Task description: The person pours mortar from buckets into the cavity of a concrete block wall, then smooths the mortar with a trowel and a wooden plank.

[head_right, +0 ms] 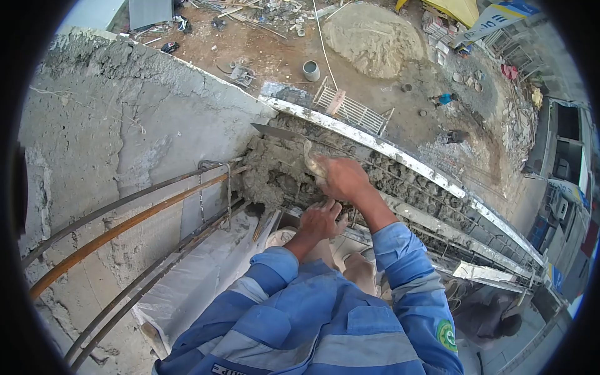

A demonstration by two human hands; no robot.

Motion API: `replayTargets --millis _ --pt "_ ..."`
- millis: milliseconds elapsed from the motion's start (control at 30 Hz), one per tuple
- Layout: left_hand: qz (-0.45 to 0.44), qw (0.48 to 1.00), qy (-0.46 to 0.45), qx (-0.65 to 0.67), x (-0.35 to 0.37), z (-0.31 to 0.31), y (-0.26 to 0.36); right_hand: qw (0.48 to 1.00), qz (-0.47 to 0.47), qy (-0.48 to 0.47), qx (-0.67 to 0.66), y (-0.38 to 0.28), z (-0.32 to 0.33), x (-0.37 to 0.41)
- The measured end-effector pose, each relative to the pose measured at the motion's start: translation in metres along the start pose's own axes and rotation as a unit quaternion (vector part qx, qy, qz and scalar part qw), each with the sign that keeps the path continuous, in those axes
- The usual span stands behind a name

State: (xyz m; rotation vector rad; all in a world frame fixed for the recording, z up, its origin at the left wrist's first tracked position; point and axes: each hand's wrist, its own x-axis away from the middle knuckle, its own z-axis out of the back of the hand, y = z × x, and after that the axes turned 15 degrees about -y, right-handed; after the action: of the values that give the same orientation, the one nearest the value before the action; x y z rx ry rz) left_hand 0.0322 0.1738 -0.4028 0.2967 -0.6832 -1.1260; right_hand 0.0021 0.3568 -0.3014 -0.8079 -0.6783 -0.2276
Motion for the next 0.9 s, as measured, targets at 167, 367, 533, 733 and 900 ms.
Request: replayTargets --millis 167,367,533,733,900 --pt "0.019 1.0 -0.009 0.009 0.002 0.004 0.005 0.996 0.06 -0.048 0.039 0.013 -0.021 -0.03" --pt "0.043 0.999 0.005 -0.027 -0.001 -0.016 -0.006 0.987 -0.01 -0.131 0.097 0.008 -0.004 0.058" --pt "0.154 0.959 -0.239 -0.002 0.001 0.011 0.005 0.997 -0.062 -0.008 -0.054 0.007 -0.062 0.056" --pt "0.061 0.99 -0.121 -0.047 0.005 -0.009 -0.005 0.99 -0.035 0.027 -0.136 0.002 -0.12 0.098" --pt "-0.01 0.998 0.025 -0.058 -0.002 0.008 0.011 0.87 -0.238 0.229 -0.366 0.023 -0.147 0.159"
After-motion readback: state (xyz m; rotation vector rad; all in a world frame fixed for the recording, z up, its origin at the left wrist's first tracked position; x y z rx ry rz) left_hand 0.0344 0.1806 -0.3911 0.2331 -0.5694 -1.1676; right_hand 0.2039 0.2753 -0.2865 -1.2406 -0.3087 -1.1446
